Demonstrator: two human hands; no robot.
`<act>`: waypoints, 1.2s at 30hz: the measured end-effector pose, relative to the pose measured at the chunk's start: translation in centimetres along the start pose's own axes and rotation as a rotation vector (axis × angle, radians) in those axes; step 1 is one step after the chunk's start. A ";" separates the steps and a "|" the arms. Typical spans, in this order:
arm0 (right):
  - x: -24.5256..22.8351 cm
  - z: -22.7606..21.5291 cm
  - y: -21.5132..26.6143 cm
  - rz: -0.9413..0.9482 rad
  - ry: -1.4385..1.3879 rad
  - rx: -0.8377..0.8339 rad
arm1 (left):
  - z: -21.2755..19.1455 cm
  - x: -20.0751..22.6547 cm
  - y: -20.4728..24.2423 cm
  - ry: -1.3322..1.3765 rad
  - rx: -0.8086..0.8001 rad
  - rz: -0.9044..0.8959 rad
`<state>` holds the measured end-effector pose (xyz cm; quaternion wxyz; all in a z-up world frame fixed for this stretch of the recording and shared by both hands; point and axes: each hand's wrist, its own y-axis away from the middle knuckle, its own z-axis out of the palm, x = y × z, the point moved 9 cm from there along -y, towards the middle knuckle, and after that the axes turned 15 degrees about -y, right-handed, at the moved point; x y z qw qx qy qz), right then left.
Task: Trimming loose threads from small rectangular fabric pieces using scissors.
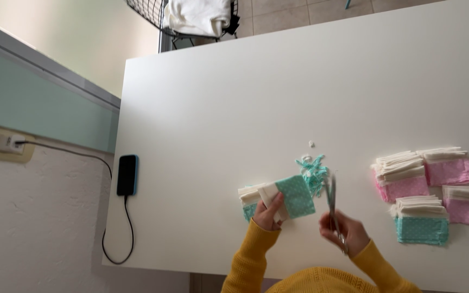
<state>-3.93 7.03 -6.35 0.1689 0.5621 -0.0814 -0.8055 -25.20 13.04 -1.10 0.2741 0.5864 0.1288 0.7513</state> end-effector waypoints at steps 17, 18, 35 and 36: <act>-2.2 3.6 3.1 -0.025 0.372 -0.032 | -0.5 -1.5 -1.6 0.120 0.027 -0.035; -2.3 3.8 3.0 -0.024 0.366 -0.037 | -0.4 -1.9 -1.7 0.131 0.029 -0.050; -1.5 2.4 2.4 -0.022 0.498 0.069 | -0.1 -2.6 -2.7 0.216 0.071 -0.119; -1.9 2.5 2.4 -0.069 0.534 0.073 | 0.1 -2.3 -2.7 0.243 0.066 -0.130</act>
